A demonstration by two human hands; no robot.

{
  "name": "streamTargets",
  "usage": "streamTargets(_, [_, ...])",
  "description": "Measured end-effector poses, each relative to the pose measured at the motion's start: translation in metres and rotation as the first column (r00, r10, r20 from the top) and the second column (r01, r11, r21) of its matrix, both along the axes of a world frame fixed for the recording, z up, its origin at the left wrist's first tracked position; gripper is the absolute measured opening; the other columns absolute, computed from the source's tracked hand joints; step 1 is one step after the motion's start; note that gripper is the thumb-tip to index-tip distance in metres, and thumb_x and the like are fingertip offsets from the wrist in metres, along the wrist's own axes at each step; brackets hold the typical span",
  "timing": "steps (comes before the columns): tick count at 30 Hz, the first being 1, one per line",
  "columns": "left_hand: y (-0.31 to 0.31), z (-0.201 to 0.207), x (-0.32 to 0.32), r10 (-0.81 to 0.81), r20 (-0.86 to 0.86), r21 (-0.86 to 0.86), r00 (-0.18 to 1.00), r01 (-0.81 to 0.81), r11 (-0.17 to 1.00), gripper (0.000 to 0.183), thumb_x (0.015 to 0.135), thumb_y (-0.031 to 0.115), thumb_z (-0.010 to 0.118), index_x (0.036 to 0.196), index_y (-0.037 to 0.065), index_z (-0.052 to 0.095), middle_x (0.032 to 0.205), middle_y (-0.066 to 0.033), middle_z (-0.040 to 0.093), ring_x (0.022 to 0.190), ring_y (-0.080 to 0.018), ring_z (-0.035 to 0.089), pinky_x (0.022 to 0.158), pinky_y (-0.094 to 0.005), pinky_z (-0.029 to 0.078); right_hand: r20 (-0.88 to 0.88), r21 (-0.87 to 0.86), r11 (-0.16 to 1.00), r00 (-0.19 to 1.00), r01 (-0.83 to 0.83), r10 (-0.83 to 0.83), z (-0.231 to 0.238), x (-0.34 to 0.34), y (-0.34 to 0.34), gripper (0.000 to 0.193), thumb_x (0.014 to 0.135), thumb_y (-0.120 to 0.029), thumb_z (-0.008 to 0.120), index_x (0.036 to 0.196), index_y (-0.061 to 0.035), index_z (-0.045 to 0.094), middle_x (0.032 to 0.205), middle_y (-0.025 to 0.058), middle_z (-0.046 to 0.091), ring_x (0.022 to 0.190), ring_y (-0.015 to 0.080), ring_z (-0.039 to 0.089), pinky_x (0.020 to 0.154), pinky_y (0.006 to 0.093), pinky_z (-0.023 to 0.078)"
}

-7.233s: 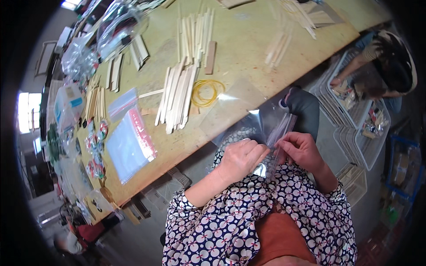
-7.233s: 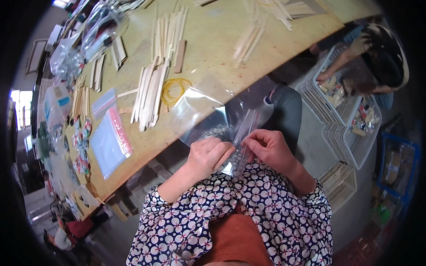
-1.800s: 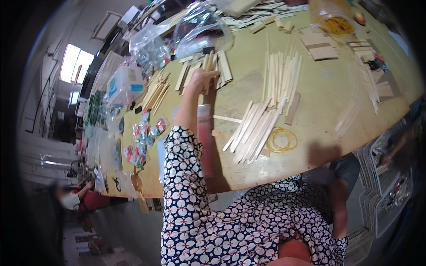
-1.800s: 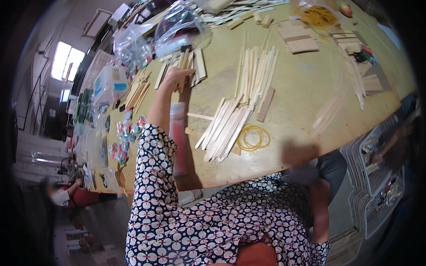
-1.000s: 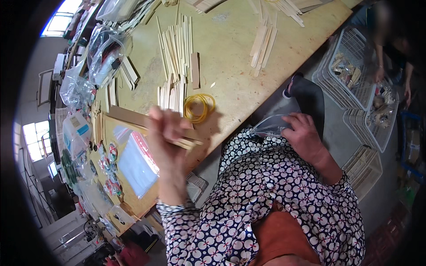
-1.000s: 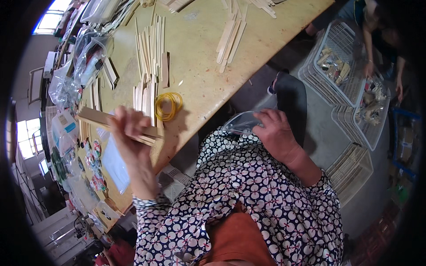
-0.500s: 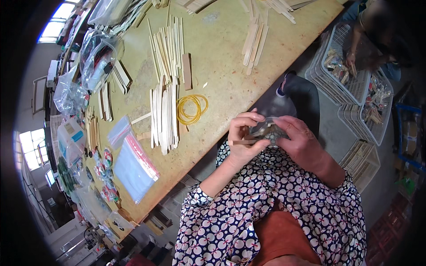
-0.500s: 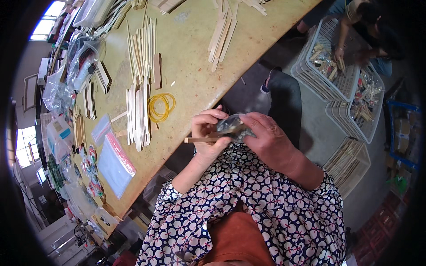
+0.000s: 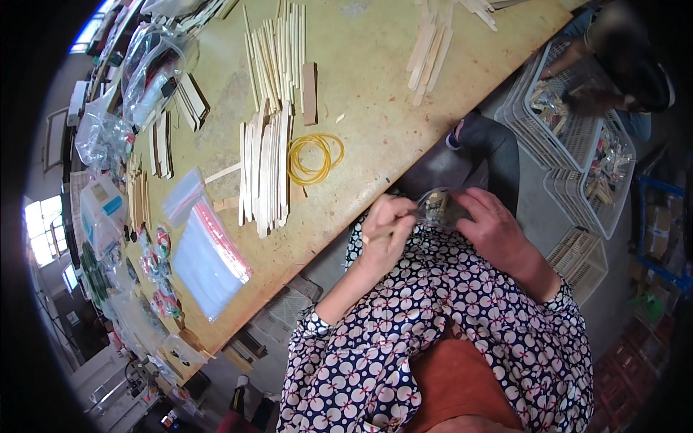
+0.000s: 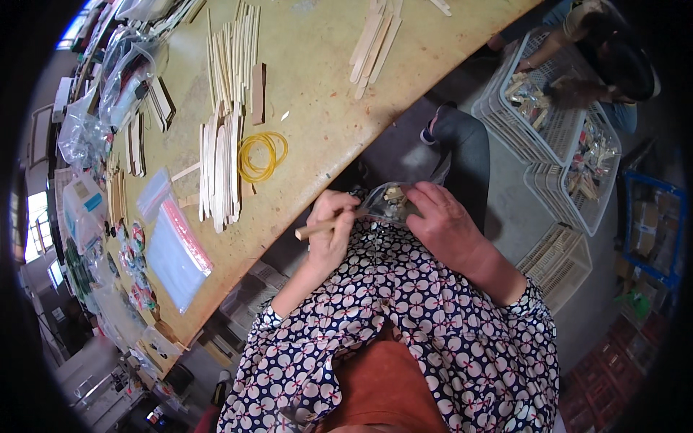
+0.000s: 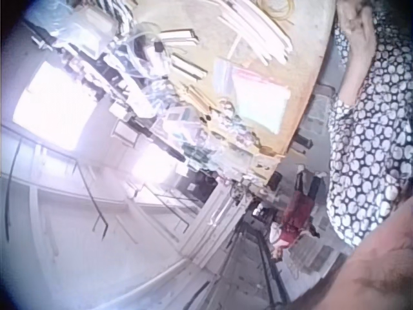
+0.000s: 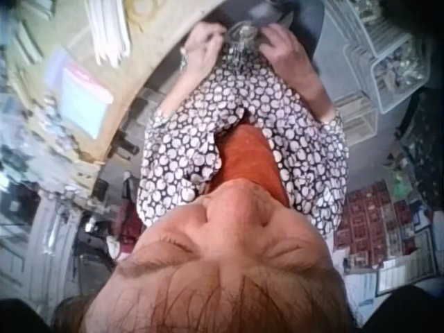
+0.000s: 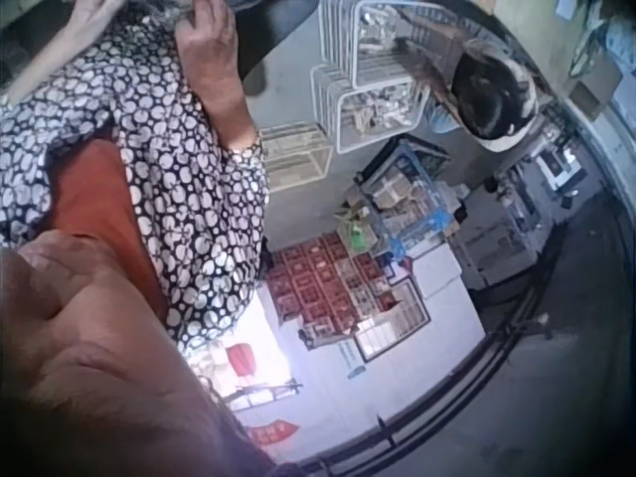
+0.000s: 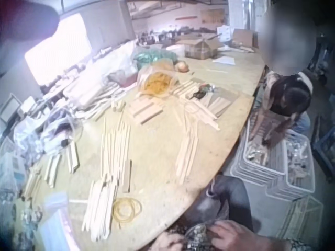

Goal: The person repeatedly picks up small wooden sticks and decorative items from a table and places them into clear plastic bags. They seal each bag and set it aside, continuing the process with new items. The workspace is cluttered with craft supplies, and another person is visible in the background.

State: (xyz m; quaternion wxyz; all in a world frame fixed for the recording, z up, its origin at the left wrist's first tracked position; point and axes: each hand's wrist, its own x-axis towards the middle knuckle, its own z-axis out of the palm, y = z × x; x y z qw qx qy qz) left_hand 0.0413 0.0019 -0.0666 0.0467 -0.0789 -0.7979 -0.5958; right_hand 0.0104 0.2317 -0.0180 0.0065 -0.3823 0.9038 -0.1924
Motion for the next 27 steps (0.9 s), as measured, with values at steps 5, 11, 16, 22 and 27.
streamTargets(5, [0.021, 0.000, -0.011, -0.175, 0.014, -0.020, 0.984, 0.176, 0.984, 0.035, 0.077, -0.002, 0.076, 0.109, 0.003, 0.064, 0.104, -0.0101, 0.065, 0.073, -0.0151, 0.061, 0.062, -0.0291, 0.049, -0.041, -0.024, 1.000, 0.999, -0.001, 0.000, 0.000, -0.001, -0.005, 0.014, 0.074, -0.010, 0.058, 0.078, 0.0010, 0.065, 0.117, 0.0172, 0.062, 0.116, 0.0318, 0.056, 0.101, 0.0415, 0.047])
streamTargets(11, [-0.013, -0.004, 0.007, 0.100, 0.070, -0.134, 0.993, -0.090, 0.987, 0.020, 0.082, -0.002, 0.073, 0.102, 0.001, 0.069, 0.089, -0.0068, 0.067, 0.058, -0.0058, 0.054, 0.055, -0.0216, 0.045, 0.008, -0.007, 1.000, 1.000, -0.025, 0.025, -0.003, -0.007, -0.012, 0.014, 0.074, -0.009, 0.058, 0.083, -0.0005, 0.064, 0.117, 0.0161, 0.062, 0.115, 0.0331, 0.056, 0.100, 0.0423, 0.047])
streamTargets(16, [-0.054, 0.038, 0.028, 0.008, -0.249, -0.144, 0.968, -0.045, 0.989, 0.009, 0.080, 0.003, 0.073, 0.089, 0.005, 0.070, 0.073, -0.0066, 0.064, 0.057, -0.0206, 0.060, 0.053, -0.0310, 0.049, 0.027, 0.043, 0.999, 1.000, 0.004, -0.005, -0.014, 0.001, -0.011, 0.015, 0.076, -0.006, 0.058, 0.088, -0.0029, 0.067, 0.122, 0.0128, 0.062, 0.116, 0.0343, 0.053, 0.099, 0.0474, 0.043])
streamTargets(22, [-0.147, 0.095, 0.049, 0.206, -0.503, -0.453, 0.840, -0.459, 0.764, 0.011, 0.082, 0.001, 0.067, 0.092, 0.002, 0.070, 0.073, -0.0069, 0.067, 0.058, -0.0174, 0.063, 0.053, -0.0293, 0.051, 0.245, 0.027, 0.999, 0.969, 0.028, -0.033, -0.032, -0.013, 0.007, 0.015, 0.078, -0.004, 0.063, 0.090, -0.0064, 0.072, 0.097, 0.0094, 0.065, 0.101, 0.0322, 0.058, 0.087, 0.0419, 0.045])
streamTargets(27, [-0.335, 0.084, 0.057, 0.639, -0.456, -0.701, 0.619, -0.692, 0.170, 0.043, 0.081, -0.007, 0.061, 0.122, 0.007, 0.060, 0.110, -0.0145, 0.069, 0.091, -0.0239, 0.068, 0.075, -0.0341, 0.056, 0.209, -0.074, 0.997, 0.978, 0.040, -0.023, -0.028, -0.016, 0.006, 0.012, 0.079, -0.003, 0.064, 0.088, -0.0056, 0.072, 0.092, 0.0102, 0.064, 0.097, 0.0320, 0.058, 0.084, 0.0406, 0.045])
